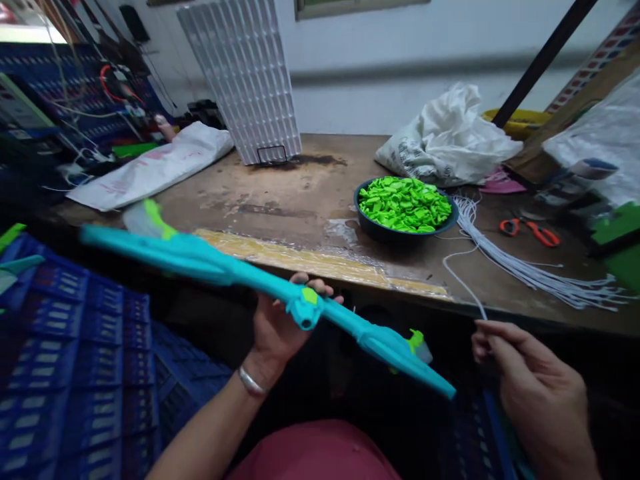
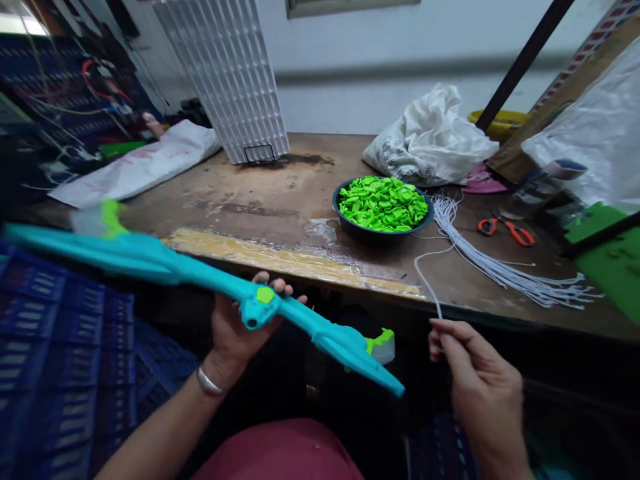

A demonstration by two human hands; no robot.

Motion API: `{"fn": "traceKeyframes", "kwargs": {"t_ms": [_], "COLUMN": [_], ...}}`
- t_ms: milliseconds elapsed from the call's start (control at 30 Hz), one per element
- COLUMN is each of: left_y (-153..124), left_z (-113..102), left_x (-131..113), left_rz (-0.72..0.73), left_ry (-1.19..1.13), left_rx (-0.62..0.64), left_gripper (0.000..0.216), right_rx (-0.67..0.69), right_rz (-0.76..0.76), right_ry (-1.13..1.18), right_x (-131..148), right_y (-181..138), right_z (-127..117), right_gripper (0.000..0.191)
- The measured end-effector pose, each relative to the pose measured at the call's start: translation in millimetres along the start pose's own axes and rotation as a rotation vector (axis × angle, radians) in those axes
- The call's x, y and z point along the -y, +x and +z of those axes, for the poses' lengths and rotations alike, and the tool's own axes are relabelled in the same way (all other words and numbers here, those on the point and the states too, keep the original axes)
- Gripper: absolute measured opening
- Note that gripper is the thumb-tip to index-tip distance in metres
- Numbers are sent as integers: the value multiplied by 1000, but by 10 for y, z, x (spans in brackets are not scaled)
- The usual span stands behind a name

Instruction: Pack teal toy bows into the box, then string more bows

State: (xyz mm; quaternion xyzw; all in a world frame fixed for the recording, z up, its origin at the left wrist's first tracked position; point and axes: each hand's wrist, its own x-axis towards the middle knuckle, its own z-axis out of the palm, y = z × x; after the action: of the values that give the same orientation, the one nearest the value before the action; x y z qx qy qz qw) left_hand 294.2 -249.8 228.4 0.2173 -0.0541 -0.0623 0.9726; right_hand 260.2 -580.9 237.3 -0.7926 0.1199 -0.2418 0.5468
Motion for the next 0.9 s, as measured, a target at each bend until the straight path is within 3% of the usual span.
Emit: {"fn": "traceKeyframes", "kwargs": {"t_ms": [167,267,367,467,667,800,900], "left_y": [-686,-1052,-1271,-1351,-1213,-911,-669], "left_z": [-980,-1225,-1232,-1200,-1211,-1030,-939], "left_x": [610,710,595,446,494,621,742], "left_rz": [-307,-460,-633,-707,-750,-613,-477], "left_ry": [-131,-180,-54,103,84,-159,-255], "left_rx": [-223,-305,-420,-496,-559,-525,-494], "left_gripper": [59,38,27,44,55,73,79], "right_rx": [372,487,489,525,577,429,385], "right_rz": [-221,-495,-555,-545,-543,-930,-1152], "right_ry": [-44,-225,-342,-388,-423,-490,-506], "right_x": [-271,-607,-887,-1032,-929,-625,-551], "right_y": [-585,-801,-974,-1162,-1211,-923,-802], "right_z": [501,794,907,902,910,825,753], "right_gripper": [20,24,24,25,29,34,46]}}
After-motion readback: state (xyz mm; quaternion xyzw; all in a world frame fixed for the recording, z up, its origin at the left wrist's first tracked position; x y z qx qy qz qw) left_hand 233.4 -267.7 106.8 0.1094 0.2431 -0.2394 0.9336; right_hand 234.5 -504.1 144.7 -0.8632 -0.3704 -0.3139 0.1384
